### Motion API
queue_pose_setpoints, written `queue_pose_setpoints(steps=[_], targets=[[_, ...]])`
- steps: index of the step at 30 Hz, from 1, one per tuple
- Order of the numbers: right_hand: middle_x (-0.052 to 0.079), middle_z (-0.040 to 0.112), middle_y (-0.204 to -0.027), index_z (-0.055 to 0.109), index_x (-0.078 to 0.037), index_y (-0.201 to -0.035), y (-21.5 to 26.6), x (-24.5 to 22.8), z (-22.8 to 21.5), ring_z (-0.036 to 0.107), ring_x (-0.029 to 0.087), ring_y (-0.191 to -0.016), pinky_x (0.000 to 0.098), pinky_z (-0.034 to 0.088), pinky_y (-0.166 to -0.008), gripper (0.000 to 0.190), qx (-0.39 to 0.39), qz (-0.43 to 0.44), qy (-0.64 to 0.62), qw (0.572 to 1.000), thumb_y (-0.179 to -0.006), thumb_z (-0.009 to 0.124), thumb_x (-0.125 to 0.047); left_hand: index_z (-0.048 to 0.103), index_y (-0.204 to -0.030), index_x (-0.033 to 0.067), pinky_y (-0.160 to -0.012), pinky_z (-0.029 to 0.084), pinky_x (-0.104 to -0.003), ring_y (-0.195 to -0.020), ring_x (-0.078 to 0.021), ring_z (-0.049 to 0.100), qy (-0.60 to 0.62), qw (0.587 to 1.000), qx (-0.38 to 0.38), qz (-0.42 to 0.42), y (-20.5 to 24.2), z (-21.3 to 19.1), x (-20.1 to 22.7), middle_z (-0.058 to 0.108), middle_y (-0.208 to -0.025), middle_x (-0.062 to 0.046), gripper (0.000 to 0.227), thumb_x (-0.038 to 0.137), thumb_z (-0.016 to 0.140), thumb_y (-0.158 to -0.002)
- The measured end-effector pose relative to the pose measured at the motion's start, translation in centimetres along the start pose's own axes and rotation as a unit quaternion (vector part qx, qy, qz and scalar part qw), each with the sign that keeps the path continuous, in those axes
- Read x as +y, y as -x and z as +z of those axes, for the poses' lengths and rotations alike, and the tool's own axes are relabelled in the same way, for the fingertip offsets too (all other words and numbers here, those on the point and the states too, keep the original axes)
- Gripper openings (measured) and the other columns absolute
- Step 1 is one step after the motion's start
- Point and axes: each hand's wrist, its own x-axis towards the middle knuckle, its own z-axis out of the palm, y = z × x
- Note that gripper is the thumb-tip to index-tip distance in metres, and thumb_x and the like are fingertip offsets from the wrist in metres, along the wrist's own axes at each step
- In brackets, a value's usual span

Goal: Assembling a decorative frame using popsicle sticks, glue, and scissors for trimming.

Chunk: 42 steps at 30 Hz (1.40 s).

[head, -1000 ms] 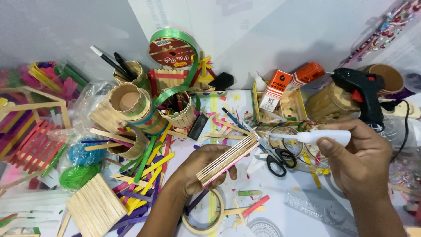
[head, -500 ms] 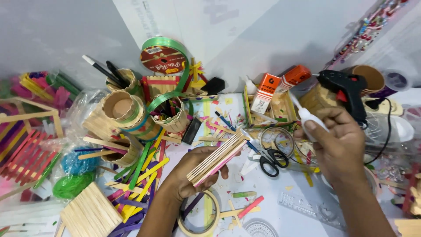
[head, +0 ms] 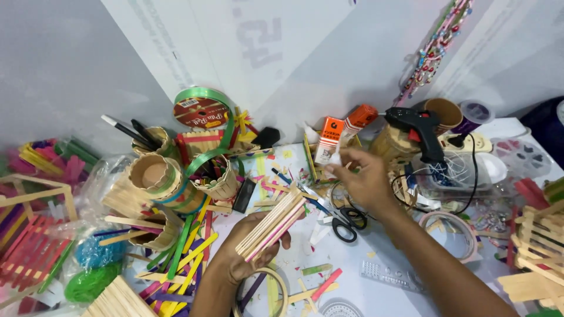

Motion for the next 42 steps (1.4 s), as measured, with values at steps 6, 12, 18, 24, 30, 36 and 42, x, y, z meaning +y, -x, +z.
queue_pose_setpoints(steps=[6,12,18,24,30,36,42], targets=[[0.003,0.06,-0.076,0.06,-0.011,-0.074,-1.4,3.5,2.1,0.054,0.019,-0.079,0.0365,0.044,-0.063,0.028,-0.028,-0.039,0.185,0.982,-0.088,0.083,-0.018,0.059,-0.138,-0.0182,-0.024,0.038,-0.023,-0.028,-0.0168,0.048,-0.032,0.999,-0.003,-0.024,0.9,1.5,0.3,0.065,-0.069,-0.031,0.049,0.013,0.042,-0.105],[0.005,0.053,-0.067,0.051,-0.013,-0.069,-1.4,4.4,2.0,0.057,0.025,-0.096,0.0408,0.046,-0.093,0.038,-0.033,-0.051,0.189,0.98,-0.089,0.082,-0.022,0.064,-0.127,-0.0099,-0.023,0.028,-0.026,-0.029,-0.0177,0.044,-0.093,0.994,-0.016,-0.053,0.8,1.0,0.0,0.066,-0.069,-0.029,0.037,0.01,0.051,-0.099],[0.013,0.066,-0.122,0.063,-0.012,-0.13,0.2,1.7,0.0,0.065,0.028,-0.108,0.0468,0.053,-0.087,0.05,-0.039,-0.041,0.208,0.976,-0.082,0.073,-0.014,0.059,-0.134,-0.0139,-0.027,0.039,-0.027,-0.032,-0.0208,0.049,-0.077,0.996,-0.027,-0.033,1.3,1.1,0.1,0.066,-0.07,-0.032,0.043,0.015,0.058,-0.102],[0.008,0.072,-0.116,0.068,-0.005,-0.127,5.1,-6.2,-2.8,0.066,0.018,-0.104,0.0322,0.055,-0.089,0.042,-0.098,-0.112,-0.086,0.985,-0.086,0.071,-0.009,0.059,-0.132,-0.0123,-0.025,0.035,-0.025,-0.033,-0.0197,0.05,-0.079,0.995,-0.039,-0.04,0.8,0.4,-0.2,0.067,-0.073,-0.033,0.038,0.012,0.053,-0.104],[0.007,0.075,-0.113,0.08,-0.013,-0.117,6.3,-7.8,-2.4,0.071,0.022,-0.109,0.039,0.055,-0.093,0.041,-0.222,-0.171,-0.047,0.959,-0.077,0.087,-0.023,0.062,-0.139,-0.0064,-0.029,0.039,-0.023,-0.034,-0.0178,0.052,-0.102,0.993,-0.042,-0.033,1.1,1.3,-0.1,0.07,-0.072,-0.029,0.043,0.019,0.057,-0.105],[0.011,0.077,-0.104,0.077,-0.006,-0.109,5.8,-5.8,-1.9,0.069,0.021,-0.095,0.0304,0.057,-0.078,0.031,-0.193,-0.229,-0.128,0.945,-0.08,0.084,-0.016,0.045,-0.157,0.0016,-0.028,0.047,-0.028,-0.06,-0.0372,0.073,0.012,0.983,-0.144,-0.109,1.0,0.5,0.6,0.064,-0.111,-0.042,0.07,0.054,0.035,-0.111],[0.015,0.072,-0.105,0.066,0.008,-0.113,5.8,-1.0,0.1,0.072,0.022,-0.09,0.0293,0.066,-0.079,0.034,0.002,-0.112,-0.299,0.948,-0.082,0.078,-0.001,0.058,-0.138,-0.0146,-0.037,0.047,-0.032,-0.052,-0.0361,0.067,-0.015,0.982,-0.124,0.141,1.2,0.4,0.5,0.069,-0.098,-0.04,0.118,0.081,0.004,-0.096]])
